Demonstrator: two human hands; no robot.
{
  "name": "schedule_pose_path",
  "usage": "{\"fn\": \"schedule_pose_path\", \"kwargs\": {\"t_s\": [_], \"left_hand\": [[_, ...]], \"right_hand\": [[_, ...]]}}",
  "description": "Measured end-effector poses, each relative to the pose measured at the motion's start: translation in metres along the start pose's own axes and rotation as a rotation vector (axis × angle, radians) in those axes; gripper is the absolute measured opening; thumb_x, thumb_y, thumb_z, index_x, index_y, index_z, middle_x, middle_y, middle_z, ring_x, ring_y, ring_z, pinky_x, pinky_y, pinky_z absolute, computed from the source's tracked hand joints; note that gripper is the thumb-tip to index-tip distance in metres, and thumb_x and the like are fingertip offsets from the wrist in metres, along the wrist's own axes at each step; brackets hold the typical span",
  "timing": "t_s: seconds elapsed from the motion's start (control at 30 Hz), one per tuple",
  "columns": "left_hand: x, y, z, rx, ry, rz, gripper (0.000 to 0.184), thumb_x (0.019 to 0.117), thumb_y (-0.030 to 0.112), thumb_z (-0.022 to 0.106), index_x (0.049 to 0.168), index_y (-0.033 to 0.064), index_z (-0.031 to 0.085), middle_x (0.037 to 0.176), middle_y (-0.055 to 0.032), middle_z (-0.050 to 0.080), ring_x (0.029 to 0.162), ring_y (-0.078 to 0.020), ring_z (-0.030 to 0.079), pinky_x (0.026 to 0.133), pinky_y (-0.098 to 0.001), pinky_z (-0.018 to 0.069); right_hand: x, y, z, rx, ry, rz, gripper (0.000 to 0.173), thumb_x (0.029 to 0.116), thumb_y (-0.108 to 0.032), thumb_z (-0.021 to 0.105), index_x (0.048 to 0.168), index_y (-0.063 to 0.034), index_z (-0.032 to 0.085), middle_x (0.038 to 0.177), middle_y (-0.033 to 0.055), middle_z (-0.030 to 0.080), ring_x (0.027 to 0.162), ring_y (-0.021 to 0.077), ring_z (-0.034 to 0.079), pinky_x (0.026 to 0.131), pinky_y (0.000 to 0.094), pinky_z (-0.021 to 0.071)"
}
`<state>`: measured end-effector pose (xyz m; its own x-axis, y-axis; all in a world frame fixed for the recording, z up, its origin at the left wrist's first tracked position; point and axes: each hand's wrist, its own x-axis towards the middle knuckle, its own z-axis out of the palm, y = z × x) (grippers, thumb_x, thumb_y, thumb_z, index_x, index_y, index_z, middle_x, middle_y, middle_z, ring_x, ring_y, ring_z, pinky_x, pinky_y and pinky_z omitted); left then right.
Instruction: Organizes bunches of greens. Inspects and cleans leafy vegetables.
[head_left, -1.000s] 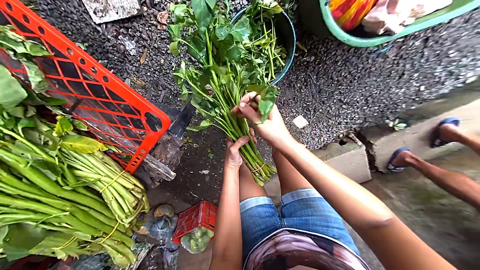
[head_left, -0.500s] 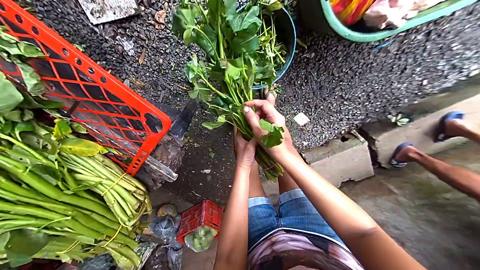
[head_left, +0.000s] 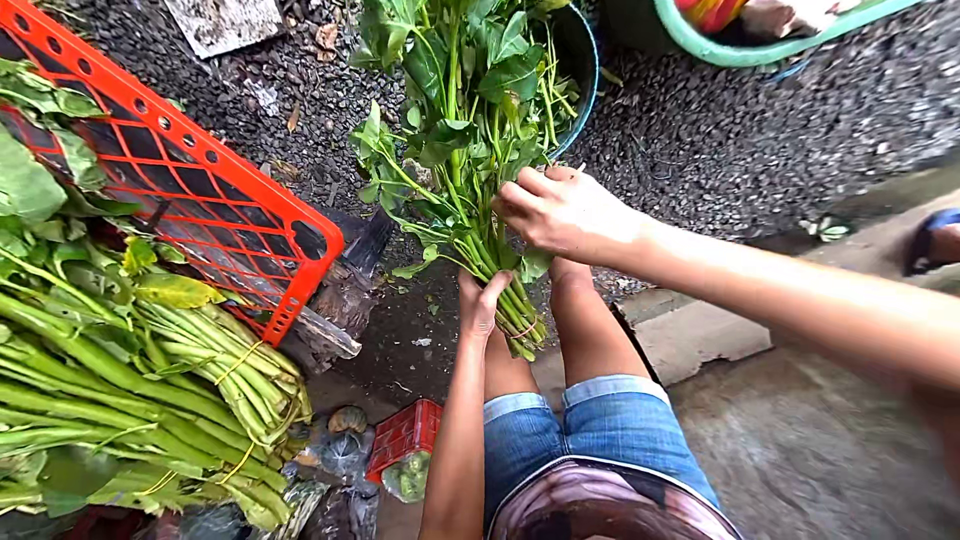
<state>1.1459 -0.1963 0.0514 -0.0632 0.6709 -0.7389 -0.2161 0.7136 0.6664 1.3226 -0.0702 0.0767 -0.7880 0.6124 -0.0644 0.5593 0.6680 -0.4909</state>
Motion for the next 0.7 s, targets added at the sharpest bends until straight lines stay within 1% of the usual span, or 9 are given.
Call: {"fn": "schedule_pose_path", "kwargs": {"t_s": [0.13, 0.17, 0.2, 0.23, 0.27, 0.3, 0.4, 0.5, 0.7], "left_hand": [[0.0, 0.004, 0.006, -0.036, -0.027, -0.007, 0.058, 0.0821, 0.007, 0.064, 0.137, 0.0066, 0.045, 0.107, -0.0073, 0.072, 0.091, -0.0158, 0.072, 0.082, -0.0347, 0.0612], [-0.001, 0.005, 0.007, -0.047, -0.033, -0.013, 0.058, 0.0832, 0.007, 0.064, 0.138, 0.007, 0.044, 0.108, -0.0076, 0.072, 0.091, -0.0162, 0.072, 0.083, -0.035, 0.0611], [-0.002, 0.004, 0.008, -0.062, -0.039, -0.014, 0.058, 0.0841, 0.008, 0.063, 0.138, 0.007, 0.044, 0.109, -0.0084, 0.071, 0.092, -0.0172, 0.072, 0.083, -0.0356, 0.0612], [-0.002, 0.003, 0.01, -0.073, -0.039, -0.008, 0.057, 0.0846, 0.008, 0.063, 0.138, 0.007, 0.044, 0.11, -0.0092, 0.071, 0.091, -0.0181, 0.072, 0.082, -0.0362, 0.0613], [-0.002, 0.002, 0.012, -0.08, -0.032, 0.003, 0.056, 0.0845, 0.008, 0.063, 0.138, 0.007, 0.045, 0.11, -0.0096, 0.071, 0.092, -0.0184, 0.072, 0.082, -0.0364, 0.0612], [-0.003, 0.0, 0.015, -0.08, -0.022, 0.014, 0.057, 0.0839, 0.009, 0.065, 0.138, 0.0072, 0.046, 0.11, -0.0091, 0.071, 0.093, -0.0177, 0.072, 0.083, -0.0361, 0.0612], [-0.005, -0.008, 0.02, -0.079, -0.001, 0.036, 0.057, 0.0813, 0.01, 0.067, 0.135, 0.0059, 0.049, 0.108, -0.0076, 0.07, 0.094, -0.0157, 0.071, 0.084, -0.0355, 0.0606], [-0.008, -0.012, 0.022, -0.099, 0.02, 0.033, 0.058, 0.0795, 0.012, 0.068, 0.134, 0.0063, 0.048, 0.108, -0.0057, 0.07, 0.095, -0.0137, 0.07, 0.085, -0.0351, 0.0603], [-0.01, -0.017, 0.03, -0.12, 0.016, 0.074, 0.062, 0.0779, 0.011, 0.07, 0.136, 0.0078, 0.047, 0.113, -0.0013, 0.068, 0.102, -0.0088, 0.068, 0.09, -0.0322, 0.0583]], "right_hand": [[-0.002, 0.007, -0.011, -0.042, 0.054, -0.08, 0.018, 0.0979, 0.011, 0.046, 0.102, 0.0091, 0.064, 0.104, 0.0235, 0.061, 0.086, 0.0384, 0.062, 0.061, 0.0458, 0.0476], [0.001, 0.003, -0.034, -0.034, -0.093, -0.053, 0.019, 0.0987, 0.012, 0.046, 0.106, 0.0118, 0.063, 0.106, 0.0257, 0.062, 0.09, 0.0399, 0.064, 0.068, 0.0471, 0.0505], [0.01, -0.005, -0.067, -0.06, -0.373, -0.001, 0.025, 0.1021, 0.009, 0.043, 0.121, 0.0141, 0.06, 0.118, 0.027, 0.062, 0.104, 0.0401, 0.066, 0.082, 0.0469, 0.0537], [0.007, -0.006, -0.063, -0.05, -0.353, 0.04, 0.024, 0.1019, 0.01, 0.043, 0.12, 0.0149, 0.059, 0.113, 0.0277, 0.063, 0.102, 0.0417, 0.067, 0.081, 0.0478, 0.0534], [-0.004, 0.0, -0.029, -0.042, -0.125, 0.066, 0.015, 0.1, 0.011, 0.043, 0.108, 0.0117, 0.056, 0.097, 0.0265, 0.061, 0.089, 0.0427, 0.065, 0.068, 0.0481, 0.0504], [-0.01, 0.002, -0.006, -0.062, -0.02, 0.09, 0.012, 0.0999, 0.009, 0.043, 0.107, 0.0097, 0.053, 0.091, 0.0247, 0.058, 0.083, 0.0423, 0.063, 0.062, 0.0474, 0.0486], [-0.016, -0.002, 0.004, -0.068, -0.058, 0.173, 0.023, 0.0997, 0.008, 0.045, 0.121, 0.0111, 0.053, 0.098, 0.0247, 0.06, 0.087, 0.0419, 0.065, 0.063, 0.0475, 0.0509], [-0.019, -0.009, 0.005, -0.05, -0.053, 0.208, 0.017, 0.0966, 0.011, 0.048, 0.111, 0.0093, 0.056, 0.097, 0.0227, 0.059, 0.085, 0.0393, 0.064, 0.06, 0.0452, 0.0494], [-0.018, -0.022, 0.014, 0.171, 0.097, 0.438, 0.015, 0.0962, 0.003, 0.057, 0.108, 0.0082, 0.064, 0.1, 0.0224, 0.063, 0.09, 0.0399, 0.068, 0.059, 0.0448, 0.055]]}}
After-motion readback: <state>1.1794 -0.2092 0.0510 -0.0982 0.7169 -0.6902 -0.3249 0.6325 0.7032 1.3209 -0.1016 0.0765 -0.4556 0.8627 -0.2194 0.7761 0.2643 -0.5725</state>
